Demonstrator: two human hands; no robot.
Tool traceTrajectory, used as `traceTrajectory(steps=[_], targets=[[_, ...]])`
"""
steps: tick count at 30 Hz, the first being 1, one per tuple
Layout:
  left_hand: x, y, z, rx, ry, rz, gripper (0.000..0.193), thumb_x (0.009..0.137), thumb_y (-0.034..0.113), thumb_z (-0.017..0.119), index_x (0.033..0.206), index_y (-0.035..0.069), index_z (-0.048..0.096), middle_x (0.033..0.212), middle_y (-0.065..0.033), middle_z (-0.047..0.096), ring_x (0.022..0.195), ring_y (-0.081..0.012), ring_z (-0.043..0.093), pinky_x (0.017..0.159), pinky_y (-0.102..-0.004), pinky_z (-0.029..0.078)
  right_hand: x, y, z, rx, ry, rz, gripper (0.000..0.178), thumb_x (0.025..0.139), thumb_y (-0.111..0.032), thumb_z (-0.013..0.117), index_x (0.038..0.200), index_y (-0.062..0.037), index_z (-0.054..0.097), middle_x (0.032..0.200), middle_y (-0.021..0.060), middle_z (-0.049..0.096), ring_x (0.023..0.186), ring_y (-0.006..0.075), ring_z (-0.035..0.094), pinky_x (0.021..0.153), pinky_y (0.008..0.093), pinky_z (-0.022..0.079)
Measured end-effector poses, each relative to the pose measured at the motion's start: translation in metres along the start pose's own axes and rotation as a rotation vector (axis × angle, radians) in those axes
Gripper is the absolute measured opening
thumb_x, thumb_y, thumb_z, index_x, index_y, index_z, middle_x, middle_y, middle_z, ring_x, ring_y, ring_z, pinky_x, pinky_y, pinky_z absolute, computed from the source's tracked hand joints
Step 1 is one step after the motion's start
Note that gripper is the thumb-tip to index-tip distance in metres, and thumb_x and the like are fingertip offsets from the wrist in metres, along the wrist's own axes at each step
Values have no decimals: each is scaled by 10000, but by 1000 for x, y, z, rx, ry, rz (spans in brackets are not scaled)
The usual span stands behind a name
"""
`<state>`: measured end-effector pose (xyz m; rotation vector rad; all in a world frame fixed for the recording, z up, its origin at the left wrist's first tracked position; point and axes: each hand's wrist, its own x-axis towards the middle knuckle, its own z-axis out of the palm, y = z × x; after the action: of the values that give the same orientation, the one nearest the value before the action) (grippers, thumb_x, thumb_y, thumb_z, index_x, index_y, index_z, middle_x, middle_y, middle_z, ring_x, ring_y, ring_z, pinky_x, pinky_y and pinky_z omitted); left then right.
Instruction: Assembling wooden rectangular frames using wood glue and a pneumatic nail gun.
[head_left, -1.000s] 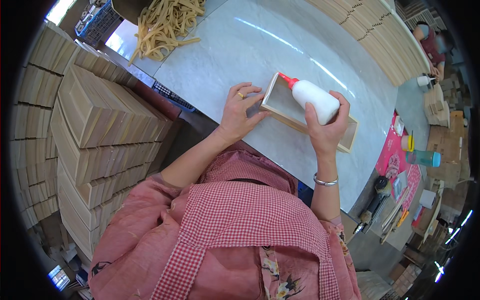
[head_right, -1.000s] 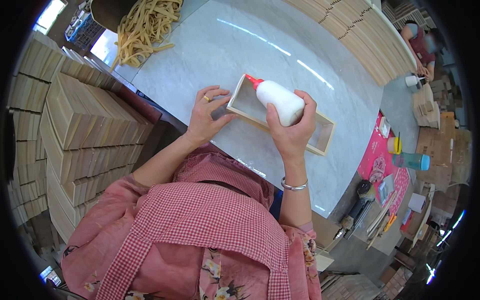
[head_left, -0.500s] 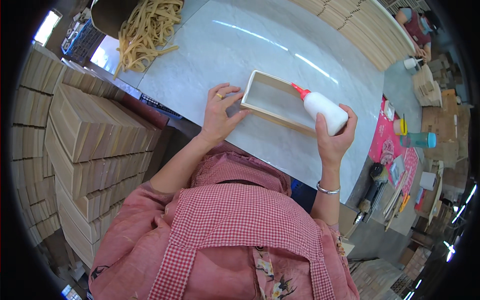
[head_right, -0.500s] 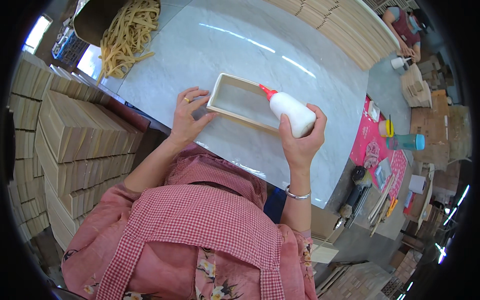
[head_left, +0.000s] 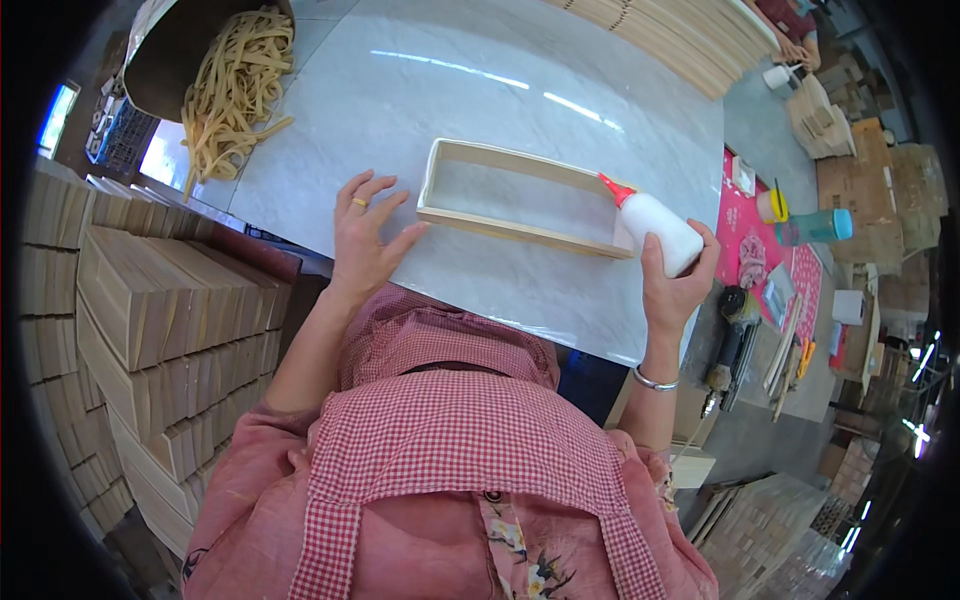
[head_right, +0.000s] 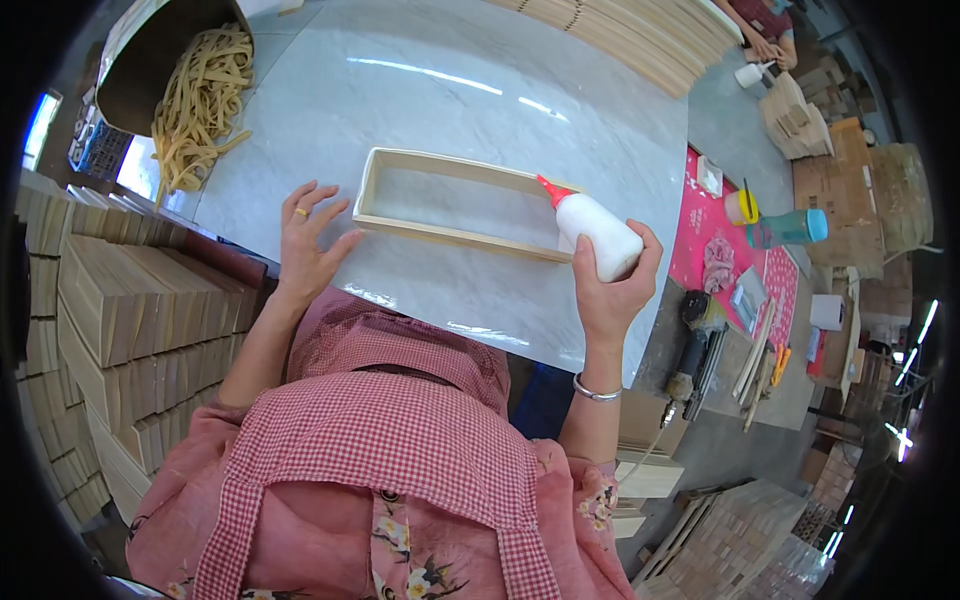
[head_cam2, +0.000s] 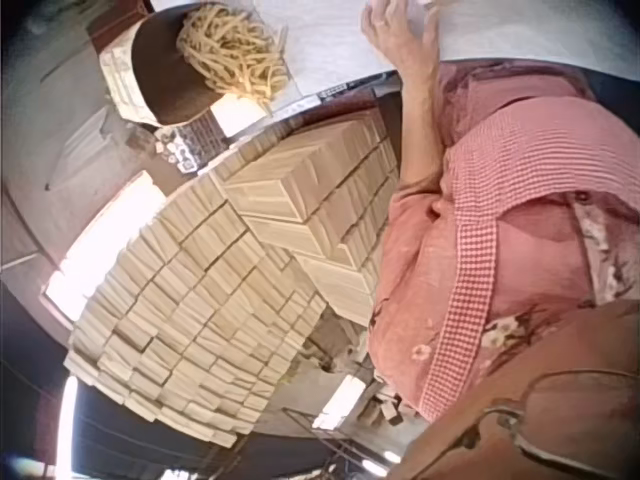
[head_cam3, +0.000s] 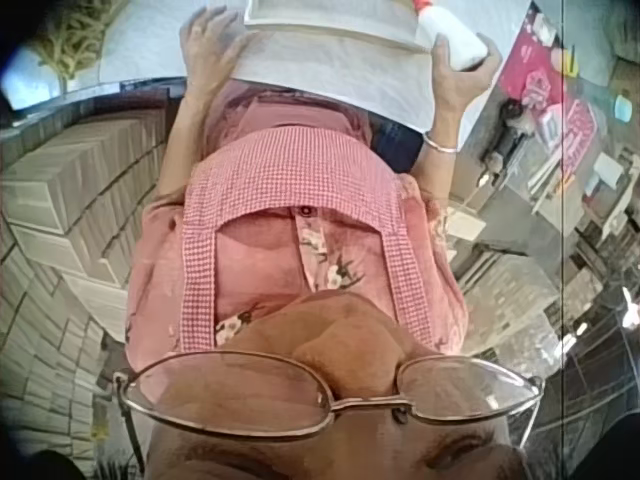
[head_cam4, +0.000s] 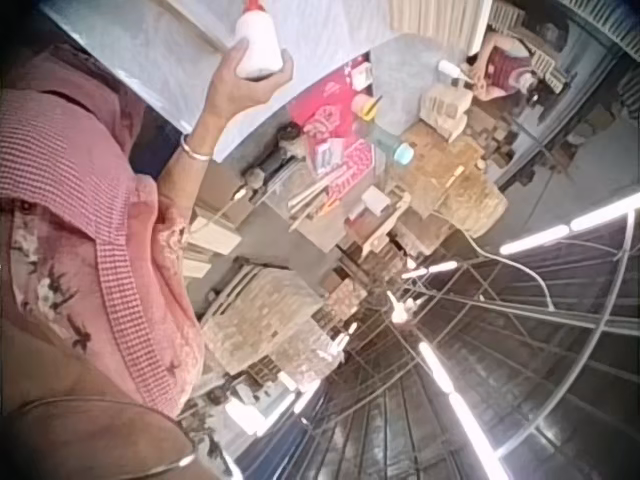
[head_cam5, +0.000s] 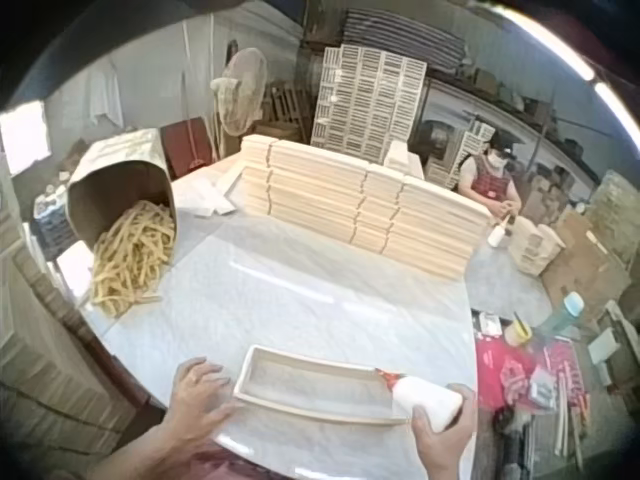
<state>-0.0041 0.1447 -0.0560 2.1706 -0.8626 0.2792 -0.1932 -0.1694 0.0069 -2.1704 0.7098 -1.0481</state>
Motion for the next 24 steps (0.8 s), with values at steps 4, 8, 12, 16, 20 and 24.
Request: traceTrajectory(steps=[4, 8, 12, 16, 20, 24], targets=[[-6, -12, -6, 82, 59, 24, 299, 857, 205, 772, 1106, 43, 741, 1307, -99, 630, 1355, -337, 444, 1100, -449, 418, 0, 11, -13, -44, 54, -5, 546, 784, -141, 829, 1252, -43, 565, 1115, 136, 649, 925, 253, 633, 828, 351, 530], [-13, -24, -4, 97, 108, -11, 266, 878, 209, 750, 1083, 41, 740, 1306, -103, 631, 1351, -341, 451, 1101, -449, 415, 0, 18, -22, -58, 88, 15, 539, 784, -143, 826, 1247, -40, 571, 1113, 136, 651, 922, 256, 631, 829, 354, 527], [-15, -23, 0, 109, 117, -11, 234, 911, 202, 720, 1082, 43, 736, 1318, -100, 628, 1354, -335, 454, 1103, -446, 414, 1, 24, -26, -65, 112, 24, 538, 783, -143, 826, 1246, -38, 574, 1113, 138, 653, 920, 256, 630, 830, 356, 527], [-15, -21, 1, 121, 114, 3, 210, 927, 193, 706, 1071, 42, 735, 1320, -99, 629, 1350, -332, 462, 1100, -443, 418, -2, 26, -31, -69, 123, 28, 539, 781, -141, 828, 1245, -36, 575, 1114, 141, 654, 919, 255, 629, 833, 358, 527], [-16, -20, 3, 134, 129, 8, 204, 892, 191, 732, 1018, 31, 743, 1290, -109, 639, 1322, -344, 485, 1084, -444, 431, -9, 23, -38, -74, 119, 29, 537, 779, -140, 829, 1242, -34, 576, 1115, 142, 654, 922, 254, 628, 837, 361, 528], [-17, -25, 5, 154, 141, 28, 194, 894, 190, 729, 1006, 33, 746, 1285, -111, 641, 1314, -347, 492, 1078, -444, 437, -21, 15, -50, -93, 99, 58, 530, 783, -135, 828, 1238, -33, 577, 1122, 143, 653, 934, 257, 627, 851, 364, 530]])
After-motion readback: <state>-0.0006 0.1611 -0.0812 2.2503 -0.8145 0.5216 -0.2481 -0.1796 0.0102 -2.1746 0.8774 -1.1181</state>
